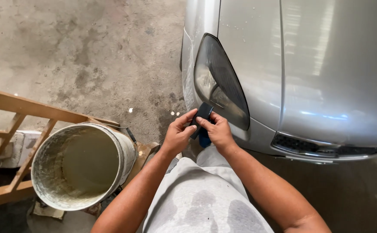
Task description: Clean and restore a car headlight using a cloth and sanding block.
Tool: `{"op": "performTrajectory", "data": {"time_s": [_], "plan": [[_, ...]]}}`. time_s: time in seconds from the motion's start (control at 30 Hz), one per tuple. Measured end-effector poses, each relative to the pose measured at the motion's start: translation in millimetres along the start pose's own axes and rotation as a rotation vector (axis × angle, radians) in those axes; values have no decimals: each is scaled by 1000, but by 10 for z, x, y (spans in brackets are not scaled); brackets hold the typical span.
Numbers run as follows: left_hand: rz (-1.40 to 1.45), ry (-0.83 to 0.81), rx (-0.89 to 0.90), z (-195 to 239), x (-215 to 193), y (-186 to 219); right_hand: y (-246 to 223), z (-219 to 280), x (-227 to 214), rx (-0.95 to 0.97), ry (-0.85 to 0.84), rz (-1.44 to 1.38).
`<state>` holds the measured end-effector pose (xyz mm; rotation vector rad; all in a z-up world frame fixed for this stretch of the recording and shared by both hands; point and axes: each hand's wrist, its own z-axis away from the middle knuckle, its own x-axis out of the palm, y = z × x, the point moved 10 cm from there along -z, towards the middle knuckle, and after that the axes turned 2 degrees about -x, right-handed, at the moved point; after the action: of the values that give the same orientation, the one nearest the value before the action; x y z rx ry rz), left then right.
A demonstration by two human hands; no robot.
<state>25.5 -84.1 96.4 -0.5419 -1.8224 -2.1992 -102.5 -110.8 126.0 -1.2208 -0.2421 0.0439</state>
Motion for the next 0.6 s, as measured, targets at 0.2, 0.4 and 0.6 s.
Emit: {"op": "performTrajectory", "data": {"time_s": [0.2, 0.4, 0.6], "plan": [[-200, 184, 101, 127, -235, 335, 21, -73, -79, 57, 114, -160], [-39, -3, -14, 70, 147, 373, -91, -189, 117, 68, 26, -365], [-123, 76, -166, -219, -298, -81, -12, -422, -40, 160, -5, -245]]}}
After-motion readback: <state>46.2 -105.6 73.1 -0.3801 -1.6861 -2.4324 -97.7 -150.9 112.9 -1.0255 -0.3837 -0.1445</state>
